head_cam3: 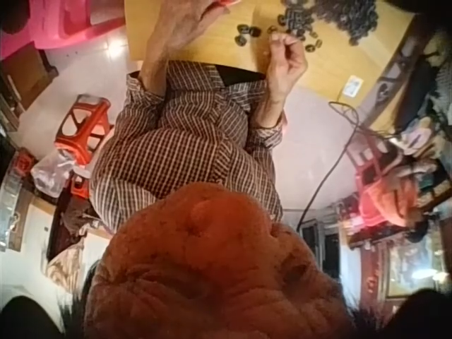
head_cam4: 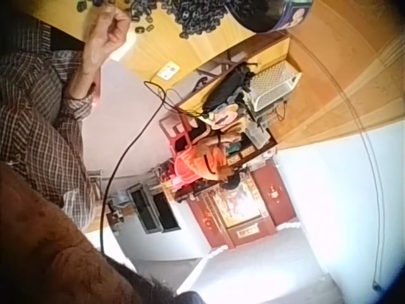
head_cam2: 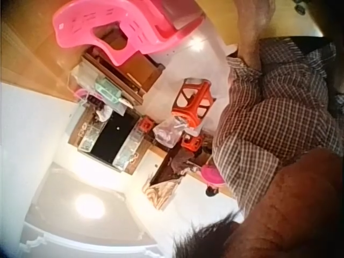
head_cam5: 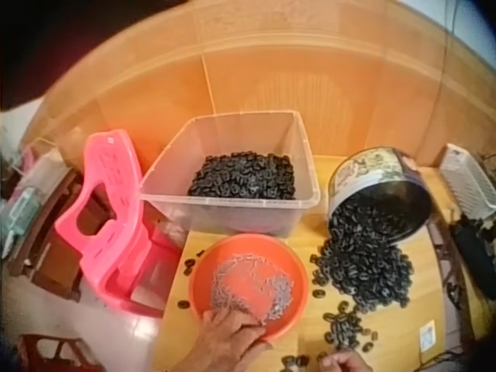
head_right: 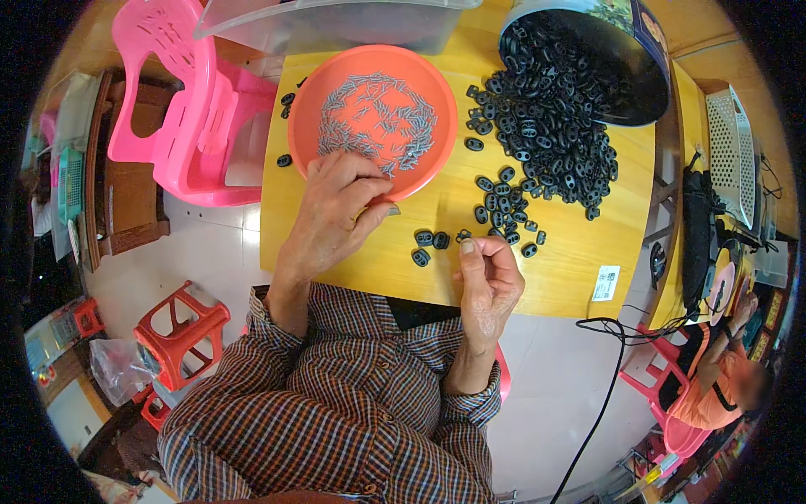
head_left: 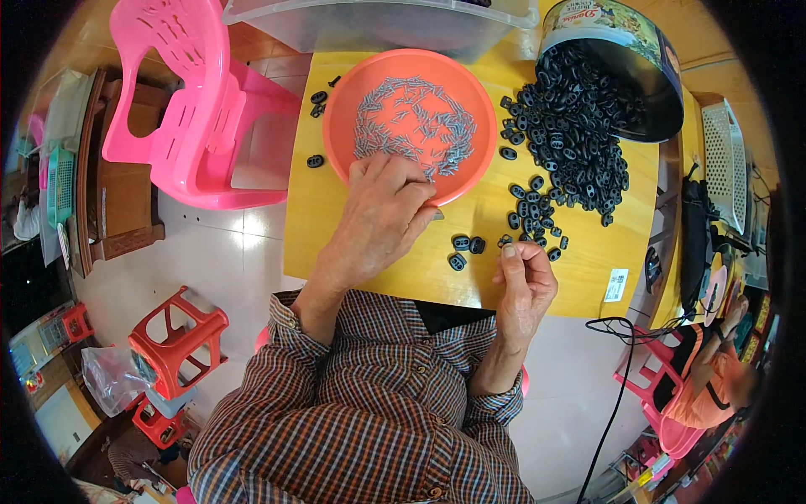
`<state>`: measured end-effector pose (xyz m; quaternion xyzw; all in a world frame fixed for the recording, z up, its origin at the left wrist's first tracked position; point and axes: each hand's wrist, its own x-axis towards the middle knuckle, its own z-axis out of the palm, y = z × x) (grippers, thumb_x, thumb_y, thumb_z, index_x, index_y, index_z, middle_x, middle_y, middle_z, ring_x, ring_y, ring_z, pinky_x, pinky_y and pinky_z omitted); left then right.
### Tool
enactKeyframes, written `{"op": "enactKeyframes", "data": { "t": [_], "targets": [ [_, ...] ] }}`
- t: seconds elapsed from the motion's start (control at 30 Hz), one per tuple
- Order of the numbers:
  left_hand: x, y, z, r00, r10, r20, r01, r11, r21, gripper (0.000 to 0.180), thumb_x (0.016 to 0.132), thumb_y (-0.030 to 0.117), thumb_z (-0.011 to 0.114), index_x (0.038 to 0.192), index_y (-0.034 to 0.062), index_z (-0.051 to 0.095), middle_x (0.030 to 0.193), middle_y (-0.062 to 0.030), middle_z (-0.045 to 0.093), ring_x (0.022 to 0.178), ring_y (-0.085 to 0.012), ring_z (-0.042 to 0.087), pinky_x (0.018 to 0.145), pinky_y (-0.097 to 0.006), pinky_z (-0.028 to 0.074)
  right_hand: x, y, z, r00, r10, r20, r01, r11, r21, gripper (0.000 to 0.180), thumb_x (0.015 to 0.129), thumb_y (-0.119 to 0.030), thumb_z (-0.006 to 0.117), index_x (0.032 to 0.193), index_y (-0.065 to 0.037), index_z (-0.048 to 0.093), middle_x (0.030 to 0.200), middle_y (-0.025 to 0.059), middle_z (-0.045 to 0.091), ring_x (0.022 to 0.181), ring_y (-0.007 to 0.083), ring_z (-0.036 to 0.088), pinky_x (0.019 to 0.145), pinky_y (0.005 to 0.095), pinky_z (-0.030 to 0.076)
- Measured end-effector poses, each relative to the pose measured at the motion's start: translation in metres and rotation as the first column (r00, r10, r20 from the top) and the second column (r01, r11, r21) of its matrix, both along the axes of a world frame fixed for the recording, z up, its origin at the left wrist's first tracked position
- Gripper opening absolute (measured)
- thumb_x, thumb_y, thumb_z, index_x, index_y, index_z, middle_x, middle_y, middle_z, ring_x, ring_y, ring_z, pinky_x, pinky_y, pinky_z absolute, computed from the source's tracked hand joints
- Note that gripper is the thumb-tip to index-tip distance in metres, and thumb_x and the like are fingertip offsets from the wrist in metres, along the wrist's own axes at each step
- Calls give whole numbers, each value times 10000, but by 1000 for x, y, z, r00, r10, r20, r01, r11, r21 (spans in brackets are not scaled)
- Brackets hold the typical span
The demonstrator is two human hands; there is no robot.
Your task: Manually inserting small metal springs into black plastic housing components on a workspace.
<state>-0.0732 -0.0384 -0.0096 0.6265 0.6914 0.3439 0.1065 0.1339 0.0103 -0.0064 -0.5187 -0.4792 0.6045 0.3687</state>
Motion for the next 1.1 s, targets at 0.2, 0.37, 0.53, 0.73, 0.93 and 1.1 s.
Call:
{"op": "enactKeyframes", "data": {
  "t": [0.2, 0.37, 0.53, 0.73, 0.93, 1.1],
  "targets": [
    [1, -1, -4, 999, -34, 31, 33, 999, 39, 183, 689, 93, 717, 848, 50, 636, 881, -37, 549, 880, -227, 521, 799, -378, 364, 2, -1, -2, 1000, -1, 2, 1, 1000, -4, 97, 882, -105, 623, 843, -18, 606, 767, -14, 547, 596, 30, 476, 518, 178, 413],
    [-1, -1, -1, 1000, -16, 21, 14, 998, 53, 170, 690, 67, 725, 852, 46, 677, 865, -27, 593, 836, -219, 554, 762, -354, 379, -1, 1, 1, 1000, 1, -16, -1, 1000, -14, 102, 886, -107, 619, 844, -15, 609, 754, -16, 556, 597, 32, 479, 526, 187, 420],
    [-2, -2, 0, 1000, -20, -3, 20, 998, 63, 168, 691, 75, 727, 852, 53, 683, 839, -23, 607, 837, -213, 560, 768, -355, 380, 0, 1, 1, 1000, 5, -19, -6, 1000, -14, 105, 886, -109, 620, 845, -12, 612, 744, -15, 558, 598, 34, 481, 533, 190, 422],
    [-3, -2, 4, 1000, 9, 27, -10, 999, 42, 216, 684, 75, 726, 896, 60, 683, 839, -36, 620, 829, -219, 562, 779, -363, 391, 0, 0, 1, 1000, -1, -3, 1, 1000, -27, 105, 889, -105, 617, 845, -10, 609, 742, -14, 556, 595, 35, 480, 540, 187, 420],
    [-7, -5, 6, 1000, 3, 29, -4, 1000, 31, 234, 697, 68, 700, 928, 66, 668, 813, -33, 631, 827, -214, 564, 793, -373, 394, -3, 0, 2, 1000, 2, -17, -2, 1000, -9, 101, 890, -99, 615, 835, -15, 600, 731, -17, 550, 576, 36, 473, 536, 183, 401],
    [-9, -5, 1, 999, -30, 30, 29, 998, 48, 184, 725, 54, 654, 909, 67, 655, 794, -22, 637, 832, -206, 573, 785, -382, 395, -2, 0, 1, 1000, -9, 3, 9, 1000, 2, 97, 888, -98, 616, 834, -19, 599, 704, -28, 541, 572, 31, 467, 531, 182, 390]
  ]
}}
